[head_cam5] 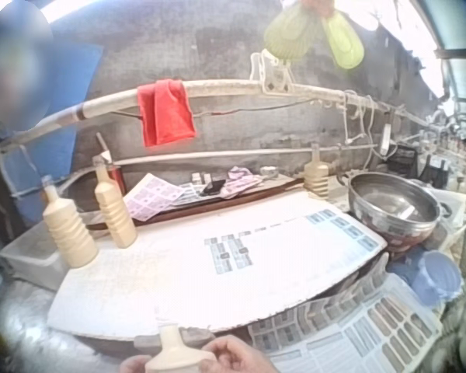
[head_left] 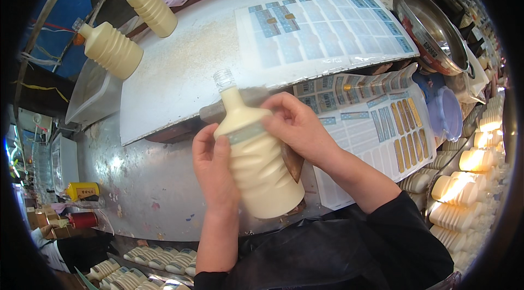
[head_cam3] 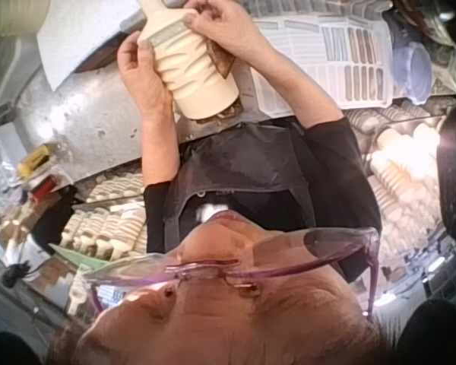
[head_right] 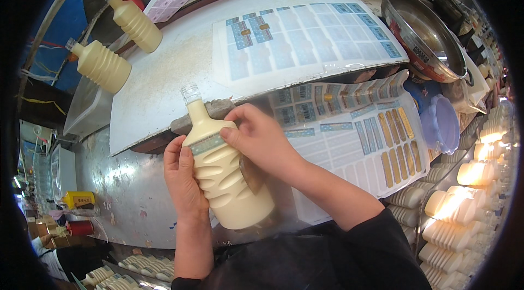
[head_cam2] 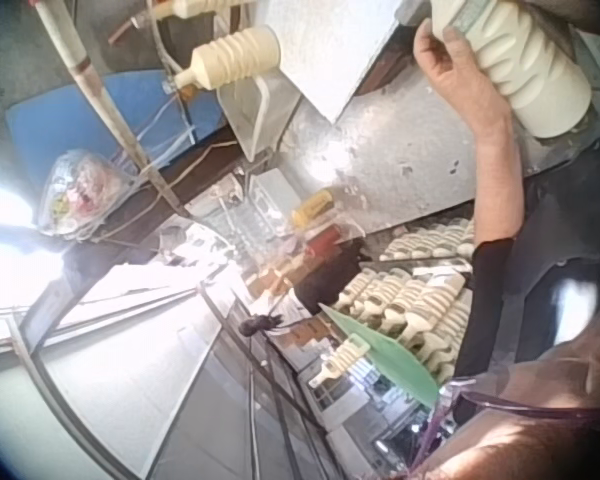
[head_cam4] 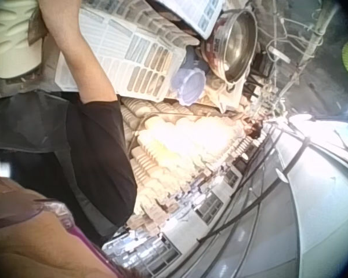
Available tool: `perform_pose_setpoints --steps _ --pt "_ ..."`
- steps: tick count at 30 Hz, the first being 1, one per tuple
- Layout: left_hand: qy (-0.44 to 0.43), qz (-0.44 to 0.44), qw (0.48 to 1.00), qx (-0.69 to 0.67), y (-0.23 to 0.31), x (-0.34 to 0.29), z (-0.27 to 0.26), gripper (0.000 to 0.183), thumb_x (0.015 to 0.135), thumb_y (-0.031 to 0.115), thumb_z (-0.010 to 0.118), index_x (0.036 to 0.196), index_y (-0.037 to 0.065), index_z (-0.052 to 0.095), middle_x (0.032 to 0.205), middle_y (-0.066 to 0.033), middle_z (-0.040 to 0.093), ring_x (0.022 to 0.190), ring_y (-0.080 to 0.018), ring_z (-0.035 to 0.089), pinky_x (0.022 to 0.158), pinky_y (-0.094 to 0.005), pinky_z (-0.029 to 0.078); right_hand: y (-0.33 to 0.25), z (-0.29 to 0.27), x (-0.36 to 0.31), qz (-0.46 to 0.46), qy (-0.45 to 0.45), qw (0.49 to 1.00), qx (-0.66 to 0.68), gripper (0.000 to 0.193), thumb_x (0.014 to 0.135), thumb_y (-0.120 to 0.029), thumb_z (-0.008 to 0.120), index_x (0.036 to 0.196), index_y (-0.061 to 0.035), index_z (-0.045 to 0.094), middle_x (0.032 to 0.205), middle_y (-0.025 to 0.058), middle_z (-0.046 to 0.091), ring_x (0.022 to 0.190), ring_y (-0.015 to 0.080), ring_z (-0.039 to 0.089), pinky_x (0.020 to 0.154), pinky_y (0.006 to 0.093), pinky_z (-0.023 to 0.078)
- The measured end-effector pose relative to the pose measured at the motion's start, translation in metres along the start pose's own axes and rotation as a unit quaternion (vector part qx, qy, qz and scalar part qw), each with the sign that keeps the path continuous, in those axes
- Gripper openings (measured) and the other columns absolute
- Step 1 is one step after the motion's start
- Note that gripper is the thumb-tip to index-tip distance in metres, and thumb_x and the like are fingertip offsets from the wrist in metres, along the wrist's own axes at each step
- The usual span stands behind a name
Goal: The person applies adhesive labels to the neck and body of a white plastic bottle, smoothing each label with a small tool. The person then places the labeled bottle aside and picks up another bottle to repeat the process.
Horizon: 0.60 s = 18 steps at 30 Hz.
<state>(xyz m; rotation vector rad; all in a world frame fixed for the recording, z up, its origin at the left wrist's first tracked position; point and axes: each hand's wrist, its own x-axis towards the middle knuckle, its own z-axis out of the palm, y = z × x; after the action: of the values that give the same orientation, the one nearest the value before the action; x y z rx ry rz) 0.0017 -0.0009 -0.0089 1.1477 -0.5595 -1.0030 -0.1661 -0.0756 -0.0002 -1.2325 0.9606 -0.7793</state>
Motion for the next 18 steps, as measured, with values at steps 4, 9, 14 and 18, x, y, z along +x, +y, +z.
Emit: perform_pose_setpoints --steps 4,9,14,18 --pt "0.004 -0.003 1.000 0.001 -0.001 0.001 0.000 0.022 0.104 0.011 0.059 0.123 0.001 0.056 0.117 -0.0095 0.063 0.103 -0.0178 0.065 0.090 -0.0330 0.058 0.002 -0.001 0.000 0.007 0.001 1.000 0.004 0.029 0.097 -0.021 0.070 0.118 -0.0042 0.060 0.085 -0.0039 0.057 0.079 0.0030 0.054 0.071 0.0202 0.045" --pt "0.003 -0.002 1.000 -0.005 0.000 0.001 -0.002 0.020 0.104 0.010 0.059 0.122 0.001 0.057 0.118 -0.0101 0.064 0.102 -0.0178 0.066 0.089 -0.0323 0.059 0.004 0.000 0.001 0.000 0.001 1.000 0.007 0.028 0.097 -0.020 0.071 0.118 -0.0046 0.060 0.085 -0.0041 0.057 0.078 0.0024 0.052 0.070 0.0195 0.044" --pt "-0.023 -0.035 0.999 -0.017 0.004 -0.001 -0.005 0.033 0.105 0.015 0.055 0.134 0.001 0.051 0.126 -0.0107 0.059 0.112 -0.0173 0.060 0.099 -0.0332 0.050 -0.006 -0.003 0.000 0.054 0.012 0.996 0.070 0.027 0.101 -0.023 0.063 0.122 -0.0047 0.063 0.084 -0.0049 0.058 0.076 0.0010 0.052 0.067 0.0188 0.044" --pt "-0.056 -0.019 0.997 0.045 0.008 -0.017 -0.003 0.054 0.104 0.023 0.053 0.150 0.000 0.038 0.137 -0.0124 0.053 0.121 -0.0199 0.055 0.106 -0.0352 0.044 0.001 -0.012 -0.007 0.063 -0.004 0.996 0.069 0.034 0.104 -0.023 0.058 0.131 -0.0036 0.065 0.090 -0.0041 0.065 0.073 0.0003 0.053 0.065 0.0181 0.045"
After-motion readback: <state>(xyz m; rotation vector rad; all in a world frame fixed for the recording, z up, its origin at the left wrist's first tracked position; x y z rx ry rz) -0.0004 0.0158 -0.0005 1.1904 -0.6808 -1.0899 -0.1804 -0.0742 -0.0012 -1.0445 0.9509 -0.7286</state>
